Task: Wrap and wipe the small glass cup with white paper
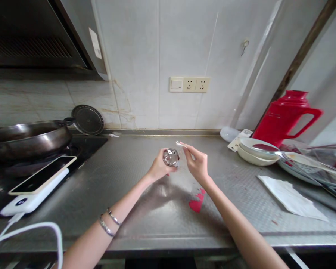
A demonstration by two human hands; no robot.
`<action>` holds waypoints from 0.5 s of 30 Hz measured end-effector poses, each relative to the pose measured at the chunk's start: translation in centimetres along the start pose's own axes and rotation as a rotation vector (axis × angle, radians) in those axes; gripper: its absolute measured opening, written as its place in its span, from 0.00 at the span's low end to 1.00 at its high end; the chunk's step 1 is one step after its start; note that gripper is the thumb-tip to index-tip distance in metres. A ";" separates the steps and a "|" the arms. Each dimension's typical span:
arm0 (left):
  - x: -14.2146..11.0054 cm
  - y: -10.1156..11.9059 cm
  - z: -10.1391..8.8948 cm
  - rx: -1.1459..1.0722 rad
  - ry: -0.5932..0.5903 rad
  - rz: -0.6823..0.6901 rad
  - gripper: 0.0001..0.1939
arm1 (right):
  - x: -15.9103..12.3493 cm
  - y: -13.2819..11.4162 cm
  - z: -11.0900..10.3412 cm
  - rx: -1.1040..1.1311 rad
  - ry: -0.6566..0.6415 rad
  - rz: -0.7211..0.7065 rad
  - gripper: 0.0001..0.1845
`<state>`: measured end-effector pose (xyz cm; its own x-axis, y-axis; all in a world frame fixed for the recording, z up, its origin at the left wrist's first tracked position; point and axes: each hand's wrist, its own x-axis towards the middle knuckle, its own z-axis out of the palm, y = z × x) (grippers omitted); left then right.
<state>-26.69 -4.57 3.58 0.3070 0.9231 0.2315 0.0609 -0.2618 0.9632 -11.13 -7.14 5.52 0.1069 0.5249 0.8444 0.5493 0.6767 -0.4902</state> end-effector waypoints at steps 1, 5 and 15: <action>-0.2 0.2 0.2 -0.029 -0.023 0.005 0.44 | 0.1 0.1 0.2 0.014 0.025 0.079 0.13; -0.7 0.4 0.8 -0.078 -0.037 0.007 0.43 | -0.4 0.1 0.9 0.164 -0.016 0.262 0.17; -0.4 0.2 0.5 -0.104 -0.029 -0.045 0.34 | -1.6 -1.4 0.8 0.126 -0.085 0.079 0.13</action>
<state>-26.30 -5.19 3.61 0.3334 0.9244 0.1854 -0.0236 -0.1884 0.9818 -12.72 -8.51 4.68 0.0721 0.6175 0.7833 0.4332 0.6880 -0.5822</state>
